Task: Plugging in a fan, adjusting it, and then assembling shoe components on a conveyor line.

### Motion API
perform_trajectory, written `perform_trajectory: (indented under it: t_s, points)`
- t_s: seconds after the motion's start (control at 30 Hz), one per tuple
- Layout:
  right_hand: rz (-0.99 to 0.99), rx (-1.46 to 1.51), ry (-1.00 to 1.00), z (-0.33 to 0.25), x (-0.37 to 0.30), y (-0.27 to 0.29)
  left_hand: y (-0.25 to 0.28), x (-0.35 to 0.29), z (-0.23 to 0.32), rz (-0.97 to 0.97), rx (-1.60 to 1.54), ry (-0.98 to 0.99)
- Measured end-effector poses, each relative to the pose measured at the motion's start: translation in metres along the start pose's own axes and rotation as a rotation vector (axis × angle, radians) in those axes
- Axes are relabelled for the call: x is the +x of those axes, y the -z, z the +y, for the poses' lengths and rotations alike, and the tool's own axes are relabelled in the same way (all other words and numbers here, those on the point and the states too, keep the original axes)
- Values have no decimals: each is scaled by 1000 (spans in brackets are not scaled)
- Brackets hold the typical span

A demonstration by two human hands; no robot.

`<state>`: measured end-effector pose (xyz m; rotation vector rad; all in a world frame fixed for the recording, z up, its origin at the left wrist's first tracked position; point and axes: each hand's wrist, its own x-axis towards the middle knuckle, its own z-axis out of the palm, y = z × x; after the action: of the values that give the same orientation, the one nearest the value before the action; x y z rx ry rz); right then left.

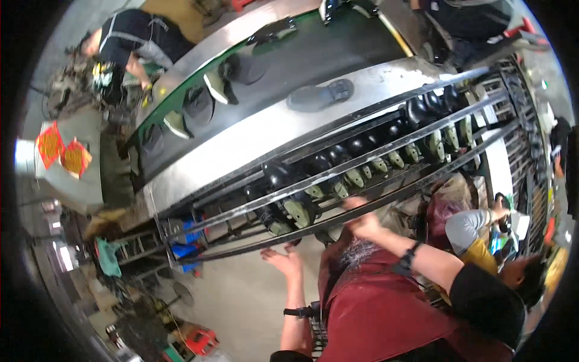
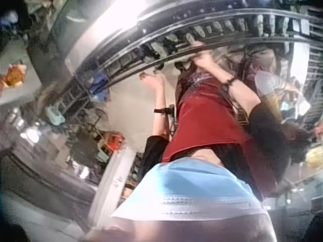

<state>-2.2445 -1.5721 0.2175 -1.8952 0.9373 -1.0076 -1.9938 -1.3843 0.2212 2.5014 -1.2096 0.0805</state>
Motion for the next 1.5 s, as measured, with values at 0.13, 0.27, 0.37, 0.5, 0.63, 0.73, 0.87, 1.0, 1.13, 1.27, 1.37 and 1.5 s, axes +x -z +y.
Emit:
perform_trajectory:
  t_s: [0.13, 0.27, 0.37, 0.5, 0.63, 0.73, 0.87, 1.0, 1.13, 1.27, 1.37, 1.5]
  points:
    - [-342, -128, -436, -47, 55, -117, -33, 56, -21, -175, -747, 376]
    - [-394, -86, -633, -78, 85, -118, -59, 75, -37, -201, -1055, 383]
    - [-330, -159, -598, -41, 69, -107, -64, 94, 13, -290, -1537, 500]
    - [-259, -381, -558, -29, 59, -49, -60, 77, 59, -373, -712, 188]
    - [-37, -455, -573, -16, 72, 36, -45, 78, 168, -186, -291, -229]
    - [161, -389, -443, 82, 53, 119, -80, 60, 268, -351, -410, -228]
    - [171, 175, -416, 62, 70, 180, -111, 38, 329, -328, -429, 0]
    - [160, -177, -471, 57, 73, 156, -111, 41, 339, -261, -427, 79]
    - [476, -128, -559, 71, -5, 146, -73, 21, 300, -619, -616, -189]
    - [476, -550, -675, -20, -71, 91, -17, -9, 158, -844, -619, -109]
    - [407, -195, -796, -59, -153, 76, 5, -41, 86, -974, -424, -54]
    - [126, -352, -505, -163, -208, 42, 17, -36, 88, -560, -799, -333]
